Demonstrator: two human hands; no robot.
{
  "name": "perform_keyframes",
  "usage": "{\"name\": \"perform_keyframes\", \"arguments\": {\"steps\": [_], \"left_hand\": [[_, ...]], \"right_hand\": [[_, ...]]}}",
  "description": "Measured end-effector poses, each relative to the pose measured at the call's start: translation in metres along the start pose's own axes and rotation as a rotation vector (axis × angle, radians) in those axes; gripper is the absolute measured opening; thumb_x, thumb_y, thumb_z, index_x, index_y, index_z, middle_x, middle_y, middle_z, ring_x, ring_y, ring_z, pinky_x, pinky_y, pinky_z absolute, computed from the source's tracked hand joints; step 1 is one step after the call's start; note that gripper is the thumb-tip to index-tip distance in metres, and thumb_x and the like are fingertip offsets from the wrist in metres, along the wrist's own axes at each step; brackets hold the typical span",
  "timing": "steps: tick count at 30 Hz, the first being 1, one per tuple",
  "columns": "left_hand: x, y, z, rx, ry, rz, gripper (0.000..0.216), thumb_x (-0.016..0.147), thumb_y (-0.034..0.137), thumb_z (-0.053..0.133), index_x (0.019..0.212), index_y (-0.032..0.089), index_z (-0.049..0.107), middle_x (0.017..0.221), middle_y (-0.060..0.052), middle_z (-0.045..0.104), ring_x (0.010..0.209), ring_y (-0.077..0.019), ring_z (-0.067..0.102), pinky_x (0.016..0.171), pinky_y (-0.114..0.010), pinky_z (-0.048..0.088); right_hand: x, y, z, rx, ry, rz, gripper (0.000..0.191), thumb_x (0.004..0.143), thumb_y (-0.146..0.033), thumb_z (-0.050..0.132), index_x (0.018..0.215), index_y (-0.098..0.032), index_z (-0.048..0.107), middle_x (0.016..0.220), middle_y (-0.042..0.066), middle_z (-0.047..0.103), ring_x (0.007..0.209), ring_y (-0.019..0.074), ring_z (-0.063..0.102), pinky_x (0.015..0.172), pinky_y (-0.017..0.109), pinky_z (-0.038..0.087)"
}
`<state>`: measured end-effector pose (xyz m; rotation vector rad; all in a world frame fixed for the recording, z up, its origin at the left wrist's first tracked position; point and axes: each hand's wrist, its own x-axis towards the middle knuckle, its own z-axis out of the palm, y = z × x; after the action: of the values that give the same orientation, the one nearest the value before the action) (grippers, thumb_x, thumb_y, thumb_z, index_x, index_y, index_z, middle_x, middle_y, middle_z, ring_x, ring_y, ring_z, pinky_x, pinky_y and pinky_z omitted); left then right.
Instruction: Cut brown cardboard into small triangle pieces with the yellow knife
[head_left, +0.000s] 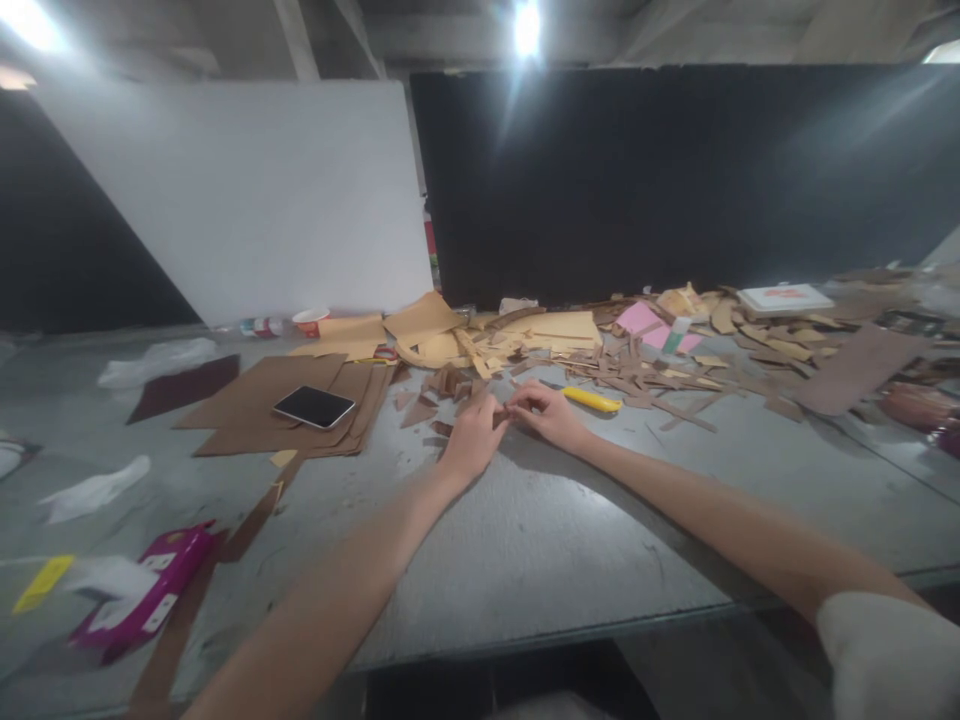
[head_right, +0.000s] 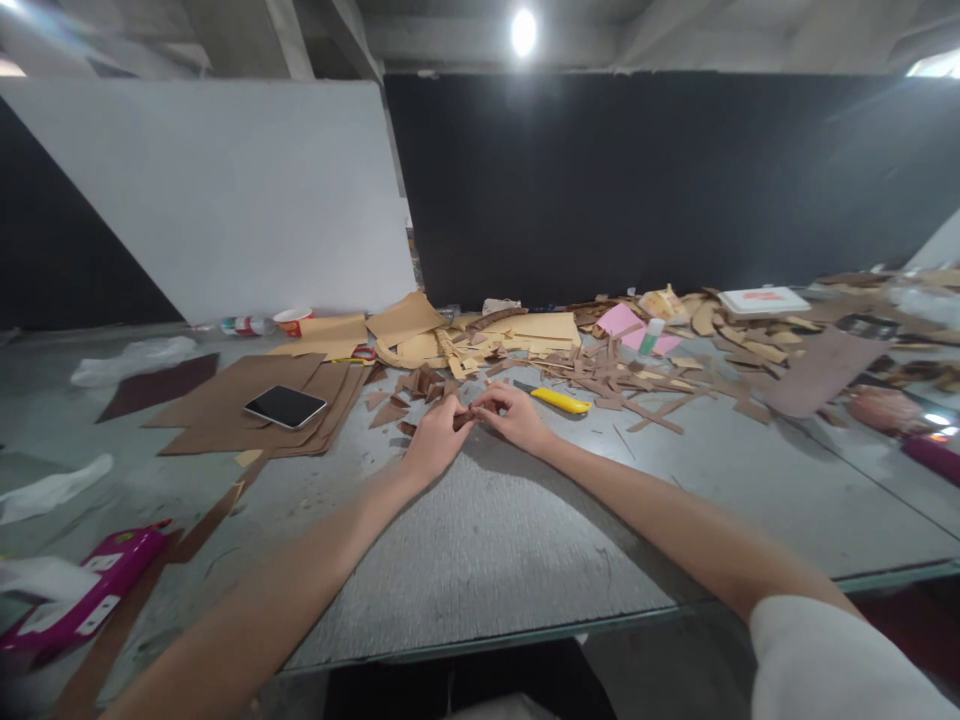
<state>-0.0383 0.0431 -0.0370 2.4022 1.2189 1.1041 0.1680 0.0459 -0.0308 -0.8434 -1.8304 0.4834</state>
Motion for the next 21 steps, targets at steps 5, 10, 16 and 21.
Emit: {"name": "perform_keyframes", "arguments": {"steps": [5,10,16,21], "left_hand": [[-0.0003,-0.0016,-0.0001,-0.003,0.008,-0.013,0.017,0.101,0.027,0.071,0.097,0.024,0.055,0.099,-0.005,0.071,0.098,-0.0265,0.071,0.085,-0.037,0.054],[-0.0001,-0.0033,-0.001,0.001,0.012,-0.028,0.017,0.097,0.021,0.072,0.098,0.024,0.056,0.098,-0.005,0.07,0.098,-0.0262,0.071,0.087,-0.037,0.055],[0.0001,-0.002,-0.0004,0.0,-0.002,-0.006,0.017,0.097,0.018,0.07,0.099,0.025,0.055,0.101,-0.005,0.071,0.102,-0.0278,0.072,0.089,-0.038,0.055],[-0.0011,-0.0034,0.0004,0.01,-0.019,0.009,0.017,0.099,0.018,0.07,0.098,0.024,0.055,0.1,-0.006,0.071,0.1,-0.0274,0.071,0.088,-0.037,0.054]], "right_hand": [[-0.0007,0.0006,0.0005,0.011,-0.059,-0.029,0.038,0.104,-0.057,0.067,0.092,-0.023,0.08,0.087,0.008,0.074,0.084,0.024,0.067,0.081,0.04,0.057],[-0.0003,-0.0009,0.0014,-0.008,-0.136,-0.032,0.043,0.105,-0.058,0.065,0.083,-0.023,0.075,0.079,0.005,0.07,0.074,0.0203,0.063,0.078,0.038,0.057],[-0.0017,-0.0026,0.0026,-0.085,-0.071,-0.061,0.039,0.105,-0.056,0.064,0.092,-0.023,0.077,0.082,0.005,0.065,0.073,0.0196,0.06,0.072,0.034,0.054],[-0.001,-0.0026,0.0026,-0.049,-0.135,-0.039,0.044,0.105,-0.061,0.062,0.089,-0.023,0.074,0.075,0.002,0.064,0.07,0.0191,0.057,0.081,0.037,0.055]]}}
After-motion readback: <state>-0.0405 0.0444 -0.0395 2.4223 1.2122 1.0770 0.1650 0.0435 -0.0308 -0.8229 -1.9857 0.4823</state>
